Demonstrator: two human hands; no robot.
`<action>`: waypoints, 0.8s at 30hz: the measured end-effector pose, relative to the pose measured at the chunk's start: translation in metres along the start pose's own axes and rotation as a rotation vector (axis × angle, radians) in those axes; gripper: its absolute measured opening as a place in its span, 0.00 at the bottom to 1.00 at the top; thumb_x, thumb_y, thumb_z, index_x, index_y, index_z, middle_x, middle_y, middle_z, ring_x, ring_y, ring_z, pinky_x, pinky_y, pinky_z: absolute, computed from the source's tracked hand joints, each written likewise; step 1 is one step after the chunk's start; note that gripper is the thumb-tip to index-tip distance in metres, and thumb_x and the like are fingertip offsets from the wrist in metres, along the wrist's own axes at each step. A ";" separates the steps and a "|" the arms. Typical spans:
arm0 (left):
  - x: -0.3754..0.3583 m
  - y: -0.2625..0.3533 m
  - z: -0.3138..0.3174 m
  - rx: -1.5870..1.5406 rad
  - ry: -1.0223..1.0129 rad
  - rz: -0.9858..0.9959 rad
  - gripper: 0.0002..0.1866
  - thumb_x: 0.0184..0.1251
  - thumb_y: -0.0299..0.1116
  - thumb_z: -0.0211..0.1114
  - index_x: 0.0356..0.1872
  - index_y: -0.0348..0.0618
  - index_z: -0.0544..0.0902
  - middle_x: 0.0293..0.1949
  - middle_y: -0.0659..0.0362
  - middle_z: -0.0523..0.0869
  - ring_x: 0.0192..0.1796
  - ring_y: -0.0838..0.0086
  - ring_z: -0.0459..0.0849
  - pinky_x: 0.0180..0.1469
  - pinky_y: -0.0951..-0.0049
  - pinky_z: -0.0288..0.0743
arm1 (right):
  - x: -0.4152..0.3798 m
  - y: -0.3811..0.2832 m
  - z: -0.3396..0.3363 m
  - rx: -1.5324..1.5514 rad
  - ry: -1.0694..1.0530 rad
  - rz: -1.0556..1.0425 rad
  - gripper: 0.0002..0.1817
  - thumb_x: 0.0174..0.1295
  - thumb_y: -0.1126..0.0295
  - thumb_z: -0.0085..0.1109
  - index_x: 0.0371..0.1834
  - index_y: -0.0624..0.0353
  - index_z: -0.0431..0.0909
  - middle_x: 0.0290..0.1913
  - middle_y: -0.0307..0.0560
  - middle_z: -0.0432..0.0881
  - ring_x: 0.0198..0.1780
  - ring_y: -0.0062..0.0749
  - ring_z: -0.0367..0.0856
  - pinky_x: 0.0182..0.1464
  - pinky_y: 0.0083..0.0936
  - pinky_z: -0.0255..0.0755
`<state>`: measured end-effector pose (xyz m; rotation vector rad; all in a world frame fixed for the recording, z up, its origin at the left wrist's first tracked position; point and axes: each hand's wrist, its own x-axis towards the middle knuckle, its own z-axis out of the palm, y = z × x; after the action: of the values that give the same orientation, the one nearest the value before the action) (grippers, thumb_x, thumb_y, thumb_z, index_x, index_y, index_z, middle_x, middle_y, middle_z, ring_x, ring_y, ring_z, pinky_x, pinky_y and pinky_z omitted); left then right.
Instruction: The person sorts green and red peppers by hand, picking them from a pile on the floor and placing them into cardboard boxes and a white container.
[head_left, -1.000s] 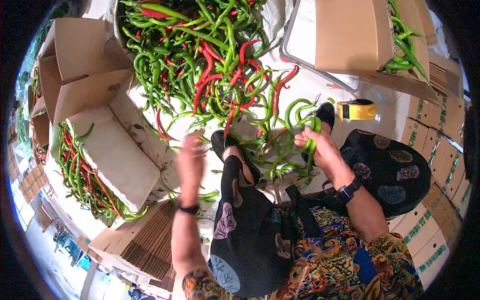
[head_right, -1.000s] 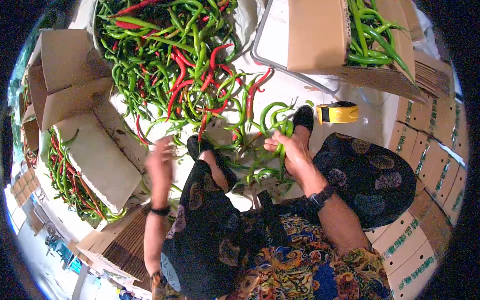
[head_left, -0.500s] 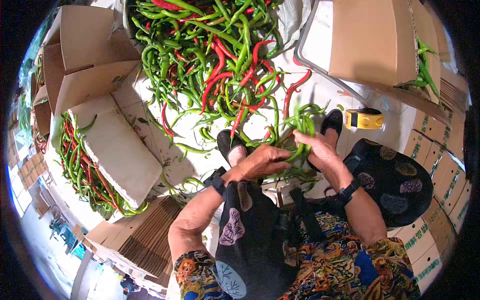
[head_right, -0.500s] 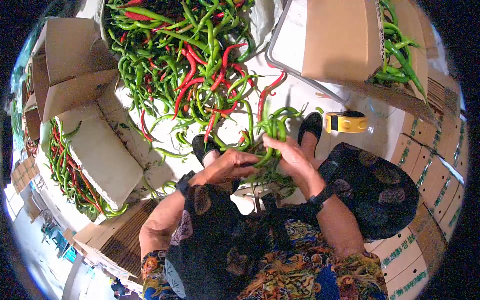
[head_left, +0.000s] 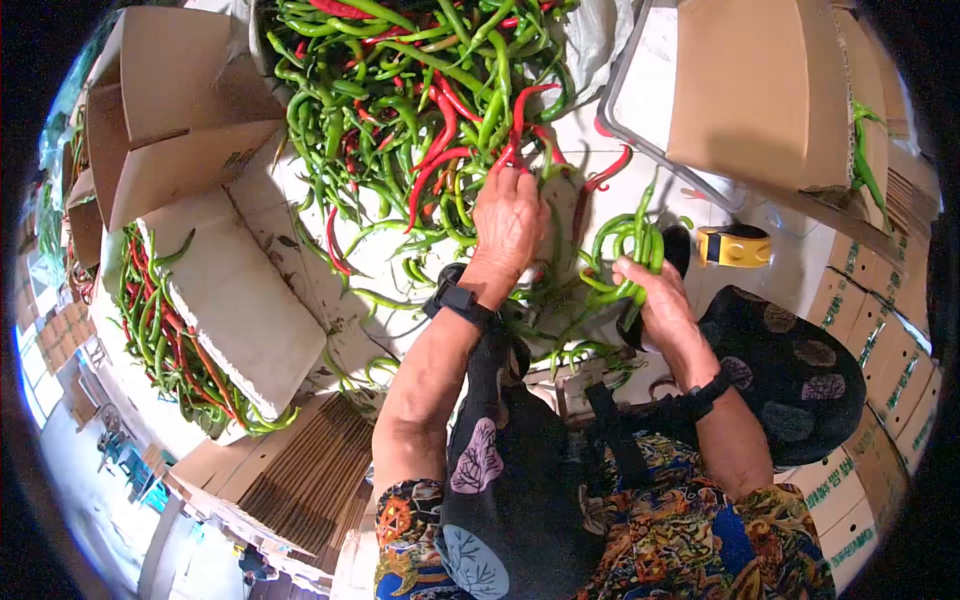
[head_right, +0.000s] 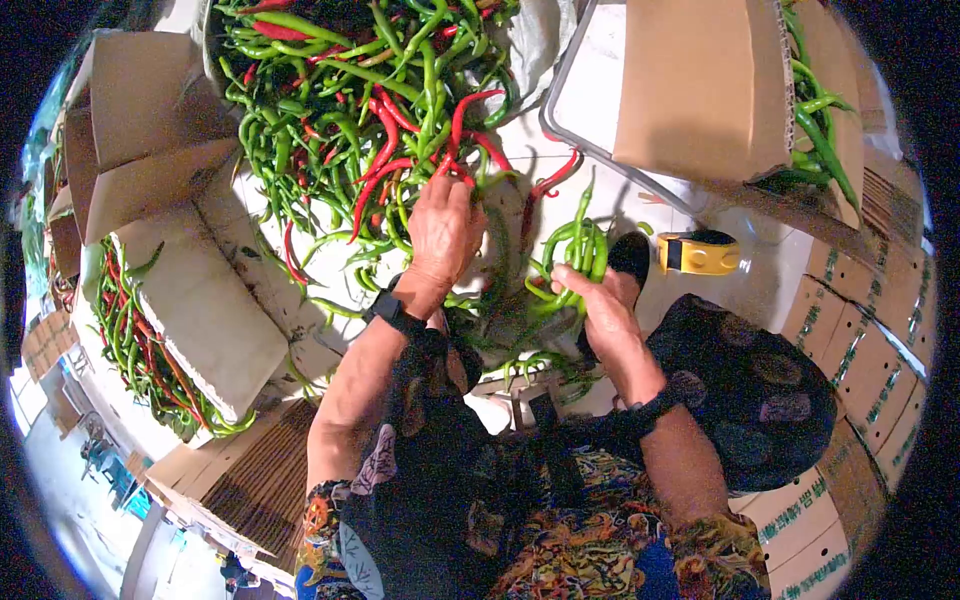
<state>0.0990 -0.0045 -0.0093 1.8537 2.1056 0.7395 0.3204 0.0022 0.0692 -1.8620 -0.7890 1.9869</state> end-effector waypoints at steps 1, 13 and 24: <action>0.004 0.006 -0.014 -0.016 0.106 0.049 0.12 0.47 0.25 0.66 0.35 0.38 0.76 0.33 0.51 0.78 0.35 0.59 0.80 0.35 0.65 0.76 | -0.002 0.000 0.001 -0.010 -0.009 -0.014 0.15 0.55 0.67 0.66 0.43 0.64 0.81 0.34 0.41 0.83 0.37 0.24 0.80 0.48 0.22 0.71; -0.022 0.045 -0.059 -1.000 -0.256 -0.385 0.05 0.65 0.29 0.62 0.35 0.38 0.78 0.27 0.64 0.80 0.32 0.82 0.78 0.36 0.79 0.73 | -0.006 -0.028 0.010 -0.192 -0.175 -0.064 0.19 0.54 0.72 0.68 0.50 0.62 0.78 0.39 0.39 0.83 0.38 0.22 0.79 0.43 0.21 0.74; -0.075 -0.031 -0.011 -0.044 -0.163 -0.373 0.14 0.55 0.31 0.69 0.41 0.40 0.80 0.33 0.49 0.81 0.34 0.52 0.81 0.36 0.59 0.75 | 0.002 -0.012 0.003 0.021 -0.282 0.072 0.20 0.58 0.69 0.64 0.53 0.63 0.75 0.44 0.43 0.81 0.41 0.32 0.82 0.51 0.27 0.72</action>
<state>0.0793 -0.0817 -0.0271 1.3865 2.2147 0.5213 0.3155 0.0123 0.0748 -1.6407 -0.7793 2.3279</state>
